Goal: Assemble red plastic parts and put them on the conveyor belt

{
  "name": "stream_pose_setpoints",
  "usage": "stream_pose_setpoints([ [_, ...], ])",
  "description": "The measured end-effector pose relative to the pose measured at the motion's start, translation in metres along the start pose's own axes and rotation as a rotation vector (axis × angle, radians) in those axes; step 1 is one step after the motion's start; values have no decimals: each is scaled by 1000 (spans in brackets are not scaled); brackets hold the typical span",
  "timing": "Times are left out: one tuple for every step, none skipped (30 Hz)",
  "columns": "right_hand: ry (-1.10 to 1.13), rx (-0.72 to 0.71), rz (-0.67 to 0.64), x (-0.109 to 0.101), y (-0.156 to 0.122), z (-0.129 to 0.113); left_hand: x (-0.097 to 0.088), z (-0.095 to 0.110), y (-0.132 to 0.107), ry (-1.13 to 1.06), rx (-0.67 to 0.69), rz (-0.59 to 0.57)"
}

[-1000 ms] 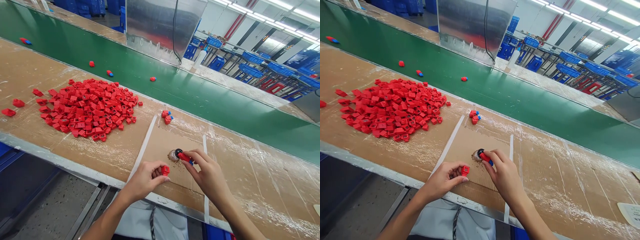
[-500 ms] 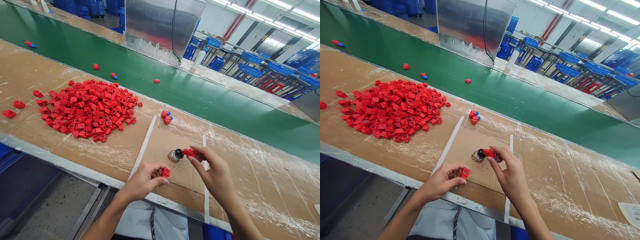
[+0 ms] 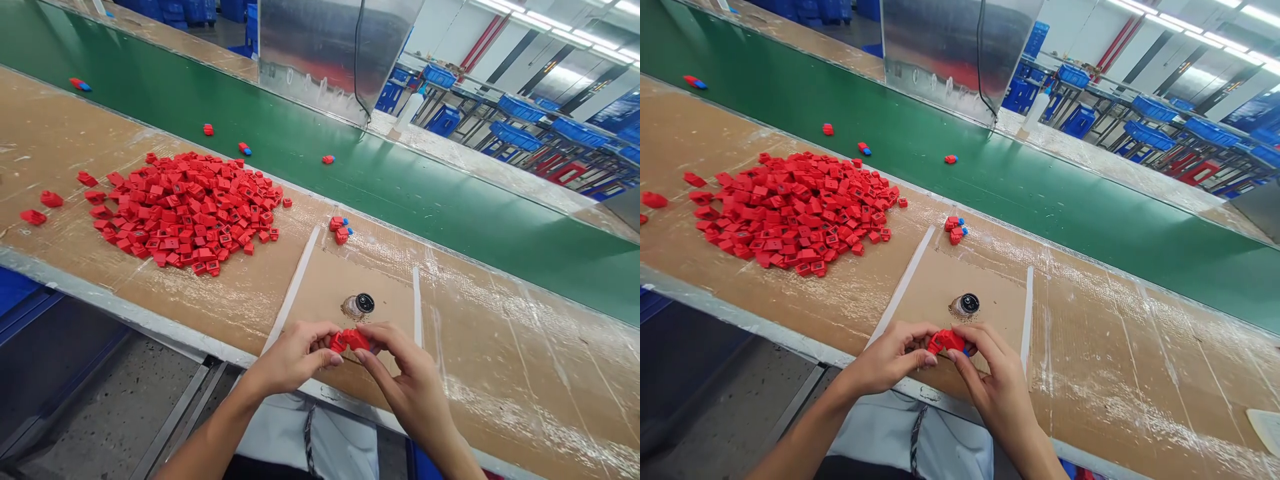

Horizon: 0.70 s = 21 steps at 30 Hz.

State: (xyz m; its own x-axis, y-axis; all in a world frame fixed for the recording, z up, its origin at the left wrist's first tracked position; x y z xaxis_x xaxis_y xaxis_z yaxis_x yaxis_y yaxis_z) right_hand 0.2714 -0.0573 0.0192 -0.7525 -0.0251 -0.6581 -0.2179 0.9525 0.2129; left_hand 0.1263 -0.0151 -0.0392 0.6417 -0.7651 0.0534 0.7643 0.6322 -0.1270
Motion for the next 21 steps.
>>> stream_pose_setpoints([
  [-1,-2,-3,0,0,0,0,0,0,4,2,-2],
  [-2,-3,-4,0,0,-1,0,0,0,9,3,-5],
  [-2,-4,-4,1,0,-1,0,0,0,15,3,-6],
  [-2,-5,-3,1,-1,-1,0,0,0,22,4,-5],
  [-2,-6,0,2,-1,-1,0,0,0,30,5,-3],
  [-2,-8,1,2,-1,-1,0,0,0,37,6,-1],
  [-1,-10,2,3,-1,-1,-1,-1,-1,44,6,0],
  [1,-13,3,3,-1,-1,-1,-1,-1,50,6,2],
  [5,-14,3,3,-2,-1,-1,-1,-1,55,6,2],
  [8,-15,0,3,-2,-1,-1,0,-1,59,5,0],
  [11,-16,-5,4,-2,-1,-1,0,-1,61,4,-5],
  [12,-17,-12,4,-2,0,-1,0,-1,61,1,-11],
  [11,-21,-18,4,-2,0,-1,1,0,57,-3,-20],
  [6,-22,-27,4,-2,1,0,2,0,52,-7,-31],
  [-1,-24,-37,5,-3,1,1,2,0,47,-13,-42],
  [-12,-24,-48,6,-3,1,1,2,0,47,-19,-49],
  [-26,-27,-59,7,-3,1,1,2,0,54,-26,-53],
  [-41,-30,-70,9,-4,1,1,2,0,71,-33,-53],
  [-56,-34,-81,11,-5,1,0,2,0,97,-39,-53],
  [-69,-36,-91,13,-6,1,0,1,0,131,-42,-53],
  [-76,-37,-100,15,-7,1,-1,1,0,169,-42,-51],
])
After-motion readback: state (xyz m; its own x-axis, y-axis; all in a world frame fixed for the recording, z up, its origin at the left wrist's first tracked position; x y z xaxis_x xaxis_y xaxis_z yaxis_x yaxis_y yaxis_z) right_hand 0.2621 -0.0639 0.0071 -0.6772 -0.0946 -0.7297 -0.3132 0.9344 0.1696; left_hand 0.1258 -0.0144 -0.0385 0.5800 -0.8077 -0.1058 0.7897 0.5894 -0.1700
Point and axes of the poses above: each hand's wrist, its own y-axis towards the middle knuckle, its own x-axis out of the palm, z = x × y, the point moved 6 cm from there along y, towards the middle knuckle, and after that the axes turned 6 degrees about -z, right-handed, at the moved point
